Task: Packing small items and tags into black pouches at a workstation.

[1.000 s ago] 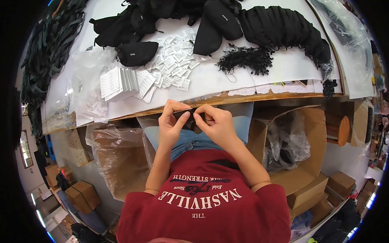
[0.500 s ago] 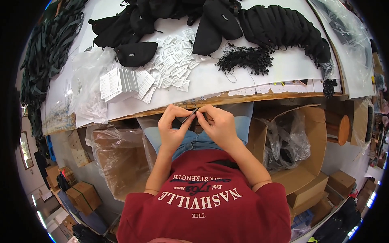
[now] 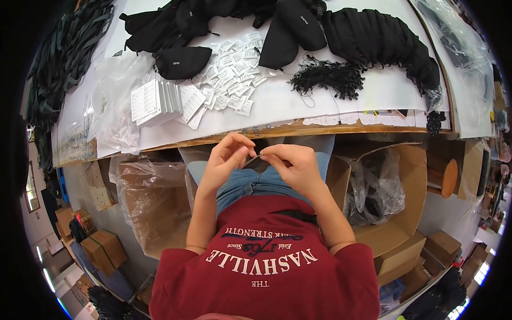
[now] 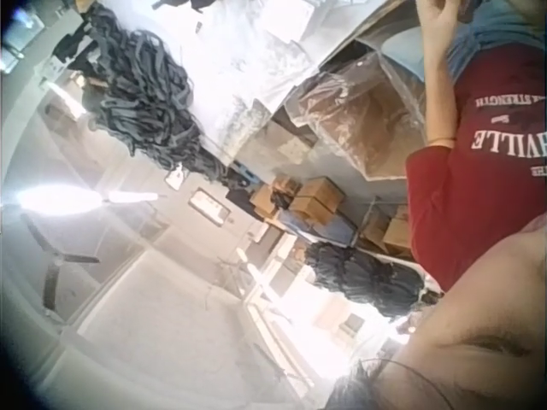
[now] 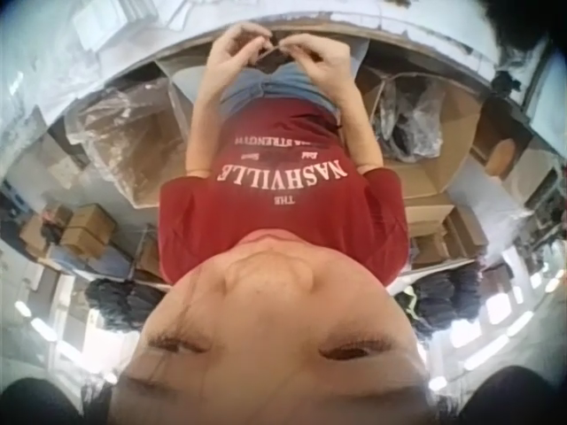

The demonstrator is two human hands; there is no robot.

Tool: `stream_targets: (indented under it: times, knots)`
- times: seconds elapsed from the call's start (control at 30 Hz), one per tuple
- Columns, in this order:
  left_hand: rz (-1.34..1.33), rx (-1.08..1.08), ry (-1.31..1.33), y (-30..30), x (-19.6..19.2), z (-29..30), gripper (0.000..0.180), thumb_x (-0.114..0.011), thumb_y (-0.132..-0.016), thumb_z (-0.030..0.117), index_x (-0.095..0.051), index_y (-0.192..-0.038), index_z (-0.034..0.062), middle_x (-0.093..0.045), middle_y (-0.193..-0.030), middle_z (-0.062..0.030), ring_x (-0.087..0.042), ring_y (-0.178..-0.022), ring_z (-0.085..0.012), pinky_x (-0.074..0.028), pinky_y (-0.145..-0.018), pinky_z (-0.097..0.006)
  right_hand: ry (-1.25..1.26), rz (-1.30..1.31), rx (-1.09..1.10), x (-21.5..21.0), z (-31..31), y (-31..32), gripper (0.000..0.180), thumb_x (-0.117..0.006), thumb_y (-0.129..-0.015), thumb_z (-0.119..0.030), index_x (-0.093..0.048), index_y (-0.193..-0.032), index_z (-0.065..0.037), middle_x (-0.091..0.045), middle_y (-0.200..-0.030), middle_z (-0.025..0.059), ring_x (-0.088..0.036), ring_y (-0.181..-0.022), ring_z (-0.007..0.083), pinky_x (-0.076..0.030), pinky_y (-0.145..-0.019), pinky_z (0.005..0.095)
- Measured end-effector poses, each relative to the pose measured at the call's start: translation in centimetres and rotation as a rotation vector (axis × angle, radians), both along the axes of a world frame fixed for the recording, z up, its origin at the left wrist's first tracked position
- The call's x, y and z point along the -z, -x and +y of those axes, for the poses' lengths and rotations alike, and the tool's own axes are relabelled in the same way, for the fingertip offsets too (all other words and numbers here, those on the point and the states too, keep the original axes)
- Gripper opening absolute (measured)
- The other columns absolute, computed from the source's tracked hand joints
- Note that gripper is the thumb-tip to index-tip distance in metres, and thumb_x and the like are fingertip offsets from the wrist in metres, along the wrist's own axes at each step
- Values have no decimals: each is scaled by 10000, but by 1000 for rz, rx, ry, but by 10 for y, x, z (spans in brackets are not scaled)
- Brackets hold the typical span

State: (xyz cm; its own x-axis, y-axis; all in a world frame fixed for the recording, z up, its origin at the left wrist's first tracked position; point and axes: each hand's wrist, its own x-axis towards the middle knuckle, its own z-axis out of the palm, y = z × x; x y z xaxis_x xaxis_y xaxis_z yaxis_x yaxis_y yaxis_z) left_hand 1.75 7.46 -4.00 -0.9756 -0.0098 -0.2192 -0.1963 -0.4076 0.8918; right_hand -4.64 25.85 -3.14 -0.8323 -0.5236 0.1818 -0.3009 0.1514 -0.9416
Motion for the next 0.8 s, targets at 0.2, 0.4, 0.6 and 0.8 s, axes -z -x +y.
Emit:
stream_targets:
  times: [0.2, 0.4, 0.6, 0.8]
  knots:
    - [-4, 134, 251, -3, 11, -2, 123, -607, -918, 145, -583, -955, 30, -523, -731, 40, -436, -624, -19, -364, -564, -179, -223, -15, -54, -8, -4, 1, 98, -706, -795, -109, -642, -857, -70, -464, -530, 54, -423, -434, 146, -340, -442, 269]
    - [-47, 153, 74, 5, 12, 3, 147, -598, -931, 180, -578, -933, 33, -515, -707, 34, -446, -617, -34, -371, -552, -190, -183, -68, -63, -2, -2, 4, 120, -719, -783, -45, -647, -878, -36, -446, -519, 10, -333, -458, 59, -270, -438, 228]
    - [-88, 171, 51, 7, 13, -6, 126, -586, -937, 169, -559, -913, 48, -503, -745, 56, -426, -631, -13, -345, -554, -181, -144, -186, -116, 2, -9, 7, 106, -693, -802, -83, -639, -892, -69, -403, -508, 39, -346, -446, 107, -301, -450, 256]
    - [-21, 141, -1, 25, -6, -12, 143, -520, -976, 196, -502, -924, 64, -447, -728, 74, -368, -600, -3, -293, -513, -171, 58, -388, -201, 1, -18, 20, 113, -664, -867, -129, -599, -925, -57, -448, -573, -49, -338, -503, 25, -253, -461, 216]
